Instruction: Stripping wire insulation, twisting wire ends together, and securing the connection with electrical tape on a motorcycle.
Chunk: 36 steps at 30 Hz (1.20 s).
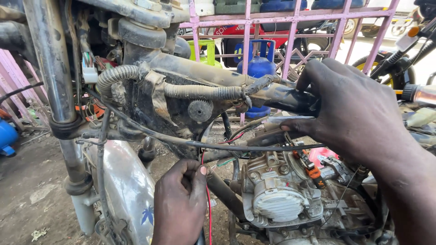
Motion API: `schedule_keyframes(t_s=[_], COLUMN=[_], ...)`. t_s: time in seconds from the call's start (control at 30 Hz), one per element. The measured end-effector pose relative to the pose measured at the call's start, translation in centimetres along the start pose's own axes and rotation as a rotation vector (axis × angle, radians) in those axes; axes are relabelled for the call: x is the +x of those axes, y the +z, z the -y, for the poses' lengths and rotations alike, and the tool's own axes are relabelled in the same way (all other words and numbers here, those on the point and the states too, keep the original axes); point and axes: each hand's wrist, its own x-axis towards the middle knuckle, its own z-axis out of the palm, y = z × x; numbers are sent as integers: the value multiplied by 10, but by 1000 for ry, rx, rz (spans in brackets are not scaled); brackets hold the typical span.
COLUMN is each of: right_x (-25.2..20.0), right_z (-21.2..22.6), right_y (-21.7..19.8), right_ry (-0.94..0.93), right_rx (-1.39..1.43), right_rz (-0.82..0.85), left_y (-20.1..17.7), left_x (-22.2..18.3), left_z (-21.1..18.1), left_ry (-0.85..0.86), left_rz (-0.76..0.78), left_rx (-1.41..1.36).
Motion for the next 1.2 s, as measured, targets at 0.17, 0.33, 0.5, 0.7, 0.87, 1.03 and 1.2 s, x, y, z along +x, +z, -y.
schedule_keyframes(t_s=[0.17, 0.33, 0.5, 0.7, 0.87, 1.03, 1.2], right_x=[-15, -79, -115, -120, -130, -142, -143], right_z=[4, 30, 89, 106, 102, 96, 107], right_y=[-3, 16, 52, 116, 138, 144, 154], right_ry=[-80, -333, -296, 285, 134, -206, -21], right_rx=[-24, 215, 497, 1307, 1520, 1400, 1477], right_rz=[-85, -633, -686, 179, 242, 128, 123], left_y=[-5, -9, -9, -18, -20, -16, -20], left_x=[0, 0, -2, -12, -18, -13, -16], left_z=[3, 5, 6, 13, 25, 35, 32], left_ry=[103, 146, 144, 105, 196, 250, 278], left_rz=[6, 2, 8, 183, 185, 130, 137], left_rx=[-10, 51, 63, -148, -241, -204, -234])
